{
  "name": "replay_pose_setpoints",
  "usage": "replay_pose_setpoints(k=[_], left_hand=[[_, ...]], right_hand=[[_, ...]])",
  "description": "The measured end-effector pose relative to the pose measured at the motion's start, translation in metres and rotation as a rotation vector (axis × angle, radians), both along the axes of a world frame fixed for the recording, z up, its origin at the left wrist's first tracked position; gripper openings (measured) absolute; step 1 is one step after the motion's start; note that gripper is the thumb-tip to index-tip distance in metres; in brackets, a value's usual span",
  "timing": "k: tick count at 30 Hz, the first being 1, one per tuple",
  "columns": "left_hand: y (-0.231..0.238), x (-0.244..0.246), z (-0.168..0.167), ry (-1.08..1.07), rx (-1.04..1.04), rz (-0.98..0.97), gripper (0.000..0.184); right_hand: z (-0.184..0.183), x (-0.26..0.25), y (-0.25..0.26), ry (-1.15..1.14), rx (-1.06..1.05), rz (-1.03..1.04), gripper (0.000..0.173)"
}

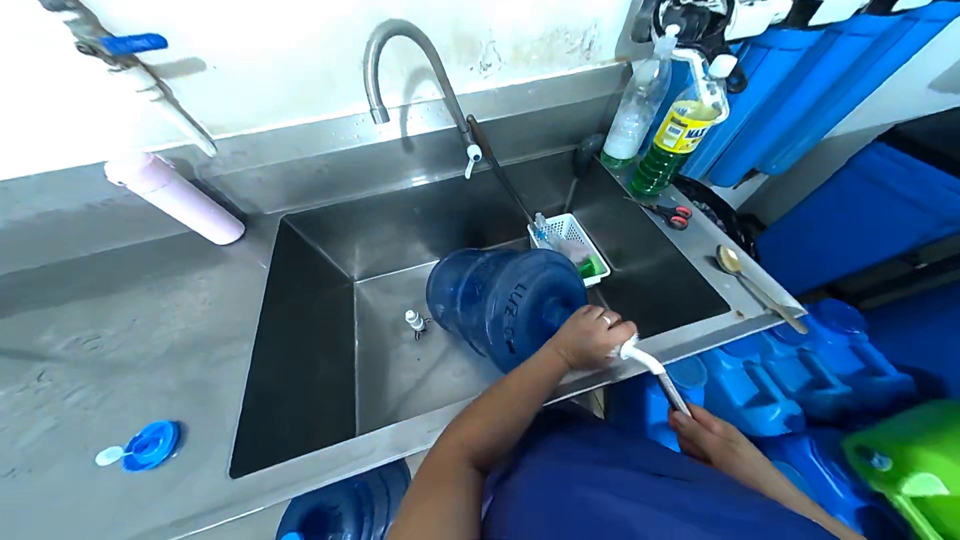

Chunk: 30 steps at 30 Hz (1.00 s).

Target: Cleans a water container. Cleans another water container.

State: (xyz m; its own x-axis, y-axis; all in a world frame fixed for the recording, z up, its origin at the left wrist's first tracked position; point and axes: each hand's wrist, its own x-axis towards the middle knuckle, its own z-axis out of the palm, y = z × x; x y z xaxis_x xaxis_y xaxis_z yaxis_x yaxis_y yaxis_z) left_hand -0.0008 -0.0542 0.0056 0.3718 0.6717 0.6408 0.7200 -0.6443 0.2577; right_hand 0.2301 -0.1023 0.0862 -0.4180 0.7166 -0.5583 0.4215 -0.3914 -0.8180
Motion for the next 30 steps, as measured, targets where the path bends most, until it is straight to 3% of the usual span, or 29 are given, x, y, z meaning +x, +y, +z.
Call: replay_pose_setpoints(k=[4, 6, 8, 11, 15, 17, 20, 23, 25, 27, 30], left_hand=[[0.022, -0.018, 0.018, -0.029, -0.225, 0.083, 0.049], [0.051, -0.044, 0.037, 0.007, -0.33, 0.191, 0.036], [0.07, -0.071, 0.045, -0.004, -0.291, 0.285, 0.026], [0.074, -0.105, 0.072, -0.14, -0.251, 0.428, 0.026], [0.056, -0.161, 0.102, -0.206, -0.269, 0.716, 0.025], [0.035, -0.179, 0.11, -0.208, -0.369, 0.888, 0.029], [-0.009, -0.191, 0.108, -0.2, -0.353, 1.043, 0.033], [-0.049, -0.201, 0.101, -0.135, -0.291, 1.123, 0.044], [-0.065, -0.206, 0.099, -0.104, -0.291, 1.17, 0.051], [-0.069, -0.206, 0.1, -0.094, -0.314, 1.201, 0.055], [-0.055, -0.193, 0.104, -0.041, -0.281, 1.187, 0.052]], right_hand=[[0.021, 0.042, -0.027, 0.049, 0.05, -0.169, 0.019], [0.028, 0.059, -0.024, 0.131, 0.102, -0.224, 0.016], [0.025, 0.056, -0.002, 0.045, 0.22, -0.152, 0.012], [0.014, 0.022, 0.074, -0.308, 0.573, 0.144, 0.043], [0.016, -0.074, 0.179, -0.76, 0.54, 0.585, 0.046], [-0.001, -0.125, 0.224, -0.951, 0.489, 0.767, 0.041], [-0.038, -0.193, 0.276, -1.14, 0.497, 1.067, 0.036], [-0.09, -0.241, 0.333, -1.092, 0.638, 1.194, 0.034], [-0.11, -0.265, 0.361, -0.846, 0.771, 1.125, 0.033], [-0.142, -0.281, 0.384, -0.6, 1.066, 1.203, 0.027], [-0.174, -0.297, 0.376, -0.461, 1.035, 1.258, 0.029]])
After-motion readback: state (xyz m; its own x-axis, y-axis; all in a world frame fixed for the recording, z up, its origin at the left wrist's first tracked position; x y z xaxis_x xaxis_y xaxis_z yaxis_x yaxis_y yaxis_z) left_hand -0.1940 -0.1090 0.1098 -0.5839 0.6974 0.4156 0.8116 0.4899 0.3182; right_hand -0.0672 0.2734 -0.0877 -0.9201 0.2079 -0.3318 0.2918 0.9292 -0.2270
